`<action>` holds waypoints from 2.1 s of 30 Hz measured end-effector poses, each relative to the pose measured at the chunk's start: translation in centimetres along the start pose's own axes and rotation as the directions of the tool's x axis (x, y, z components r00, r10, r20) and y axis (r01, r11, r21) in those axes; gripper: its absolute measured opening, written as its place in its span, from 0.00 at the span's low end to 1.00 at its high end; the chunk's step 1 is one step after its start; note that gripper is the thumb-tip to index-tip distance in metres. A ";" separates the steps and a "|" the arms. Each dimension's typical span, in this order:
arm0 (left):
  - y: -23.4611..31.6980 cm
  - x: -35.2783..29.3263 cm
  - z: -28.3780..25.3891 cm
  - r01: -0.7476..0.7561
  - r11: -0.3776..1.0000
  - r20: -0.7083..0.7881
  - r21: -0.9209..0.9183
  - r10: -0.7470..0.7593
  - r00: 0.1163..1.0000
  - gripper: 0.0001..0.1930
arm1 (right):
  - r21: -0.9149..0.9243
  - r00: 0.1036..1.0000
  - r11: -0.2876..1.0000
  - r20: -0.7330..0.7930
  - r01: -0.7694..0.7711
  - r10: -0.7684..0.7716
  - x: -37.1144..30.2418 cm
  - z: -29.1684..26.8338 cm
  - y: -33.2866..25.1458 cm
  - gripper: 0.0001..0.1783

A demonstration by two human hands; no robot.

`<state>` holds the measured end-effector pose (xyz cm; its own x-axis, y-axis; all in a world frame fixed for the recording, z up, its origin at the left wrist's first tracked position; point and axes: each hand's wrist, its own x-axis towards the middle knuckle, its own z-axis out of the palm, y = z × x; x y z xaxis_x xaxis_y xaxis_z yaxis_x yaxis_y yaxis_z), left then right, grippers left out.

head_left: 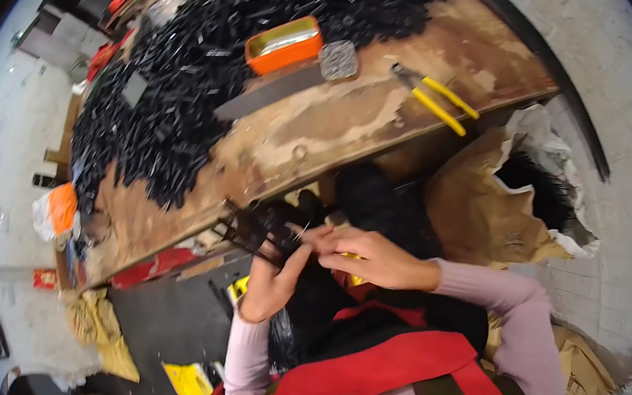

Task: Assembling small black electrical components by attaching connectors and trimming wires.

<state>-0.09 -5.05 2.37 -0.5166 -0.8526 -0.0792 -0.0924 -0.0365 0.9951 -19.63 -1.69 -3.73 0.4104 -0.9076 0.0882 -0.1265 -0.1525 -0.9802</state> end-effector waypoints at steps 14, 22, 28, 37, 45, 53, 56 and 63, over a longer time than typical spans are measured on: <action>-3.5 -2.0 1.5 -0.139 0.852 -0.082 -0.506 0.113 0.990 0.24 | -0.609 0.787 0.778 -0.552 -0.156 -0.275 1.9 -18.3 1.9 0.18; -1.5 -2.9 3.5 -0.003 0.893 -0.350 -0.450 -0.174 0.921 0.04 | 0.207 0.833 0.808 0.176 -0.552 0.524 -3.8 -8.9 -8.1 0.17; -1.9 -4.8 2.8 -0.164 0.893 -0.219 -0.420 0.076 0.973 0.21 | -0.523 0.982 0.851 0.136 -0.040 0.129 -5.5 -3.4 -9.0 0.26; -1.8 -5.9 1.8 -0.112 0.920 -0.124 -0.377 0.069 0.990 0.28 | -0.607 0.988 0.781 0.118 0.149 -0.097 -4.3 -1.5 -8.8 0.30; -0.9 -5.3 2.0 -0.092 0.917 -0.177 -0.387 0.024 0.984 0.23 | -0.838 0.973 0.507 0.112 0.202 -0.202 -4.6 -1.8 -10.1 0.31; -1.6 -5.1 1.8 -0.098 0.892 -0.099 -0.441 0.060 0.993 0.27 | -0.733 0.981 0.671 -0.021 0.117 -0.194 -3.9 -1.4 -7.9 0.32; -1.5 -4.9 1.7 -0.096 0.886 -0.070 -0.453 0.072 0.995 0.28 | -0.822 0.966 0.553 -0.015 0.136 -0.260 -3.4 -1.1 -7.8 0.35; -1.5 -5.3 1.8 -0.085 0.901 -0.081 -0.425 0.056 0.995 0.29 | -0.844 0.946 0.509 -0.007 0.169 -0.325 -2.7 -0.3 -7.1 0.34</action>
<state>1.23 0.44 1.17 -0.4504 -0.8926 -0.0183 0.3230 -0.1820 0.9287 -20.06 1.72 3.06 0.4227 -0.8114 0.4036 -0.7573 -0.5609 -0.3344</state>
